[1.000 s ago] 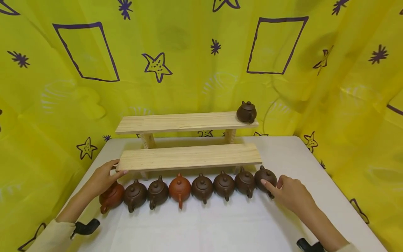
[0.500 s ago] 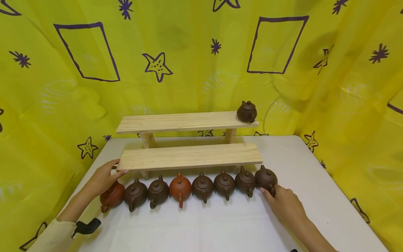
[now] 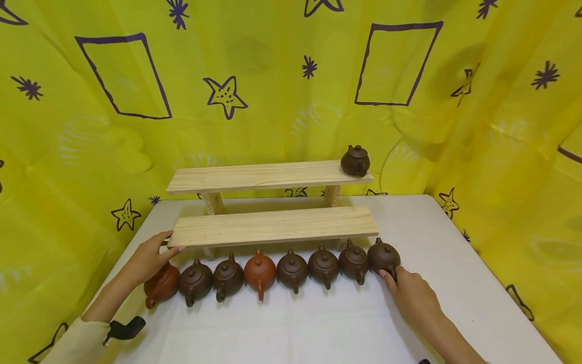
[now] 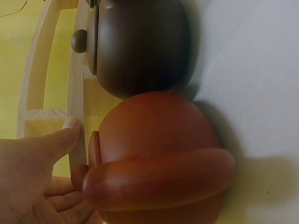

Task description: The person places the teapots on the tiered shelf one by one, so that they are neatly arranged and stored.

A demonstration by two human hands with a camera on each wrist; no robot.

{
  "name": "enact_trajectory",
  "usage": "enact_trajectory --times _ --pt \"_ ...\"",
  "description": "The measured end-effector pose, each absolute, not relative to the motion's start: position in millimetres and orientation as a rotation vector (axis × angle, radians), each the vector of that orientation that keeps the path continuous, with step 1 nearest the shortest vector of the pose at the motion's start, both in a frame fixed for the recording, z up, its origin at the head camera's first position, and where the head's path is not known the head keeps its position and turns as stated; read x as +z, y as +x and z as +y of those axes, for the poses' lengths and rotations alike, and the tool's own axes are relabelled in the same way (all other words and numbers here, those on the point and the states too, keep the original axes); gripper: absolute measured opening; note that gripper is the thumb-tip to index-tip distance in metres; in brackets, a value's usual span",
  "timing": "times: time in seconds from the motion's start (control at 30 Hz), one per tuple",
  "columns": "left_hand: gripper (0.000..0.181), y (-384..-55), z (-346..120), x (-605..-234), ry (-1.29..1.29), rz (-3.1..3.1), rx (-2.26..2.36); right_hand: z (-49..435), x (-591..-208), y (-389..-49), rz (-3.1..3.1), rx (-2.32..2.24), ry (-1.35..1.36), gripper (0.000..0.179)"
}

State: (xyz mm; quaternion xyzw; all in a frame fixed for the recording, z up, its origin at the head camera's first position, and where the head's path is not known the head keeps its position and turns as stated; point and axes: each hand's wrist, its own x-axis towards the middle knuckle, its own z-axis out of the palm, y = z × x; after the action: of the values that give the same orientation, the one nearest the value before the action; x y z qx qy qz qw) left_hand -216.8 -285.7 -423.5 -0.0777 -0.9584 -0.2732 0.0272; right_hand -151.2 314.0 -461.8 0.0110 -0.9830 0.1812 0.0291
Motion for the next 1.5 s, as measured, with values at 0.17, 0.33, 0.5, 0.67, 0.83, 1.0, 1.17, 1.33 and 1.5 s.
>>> enact_trajectory --times 0.17,0.33,0.5,0.67,0.83,1.0,1.17,1.33,1.5 --pt "0.067 -216.6 -286.1 -424.0 -0.238 -2.960 -0.841 314.1 -459.1 -151.7 -3.038 0.559 0.028 0.042" --pt "0.067 -216.3 -285.4 -422.7 -0.249 -2.957 -0.840 314.5 -458.2 -150.5 -3.023 0.592 0.038 0.039" --pt "0.067 -216.2 -284.5 -421.9 -0.258 -2.948 -0.843 315.5 -459.4 -148.8 -3.000 0.646 0.055 0.039" --pt "0.067 -216.3 -284.9 -421.3 -0.265 -2.944 -0.839 320.1 -458.6 -151.1 -2.967 0.644 0.081 0.034" --pt "0.066 -216.3 -285.3 -422.0 -0.267 -2.944 -0.832 326.5 -455.8 -155.1 -2.946 0.642 0.076 0.034" --pt "0.066 -217.0 -285.4 -421.8 -0.272 -2.946 -0.829 334.7 -447.2 -159.1 -2.892 0.640 0.111 0.034" --pt "0.066 -216.5 -285.0 -421.2 -0.267 -2.948 -0.828 341.9 -427.6 -166.5 -2.870 0.625 0.114 0.038" --pt "0.066 -215.9 -284.5 -420.8 -0.262 -2.951 -0.834 340.3 -405.5 -172.9 -2.888 0.633 0.084 0.041" --pt "0.066 -216.6 -284.5 -421.3 -0.265 -2.949 -0.828 328.4 -388.2 -176.2 -2.886 0.649 0.101 0.042"
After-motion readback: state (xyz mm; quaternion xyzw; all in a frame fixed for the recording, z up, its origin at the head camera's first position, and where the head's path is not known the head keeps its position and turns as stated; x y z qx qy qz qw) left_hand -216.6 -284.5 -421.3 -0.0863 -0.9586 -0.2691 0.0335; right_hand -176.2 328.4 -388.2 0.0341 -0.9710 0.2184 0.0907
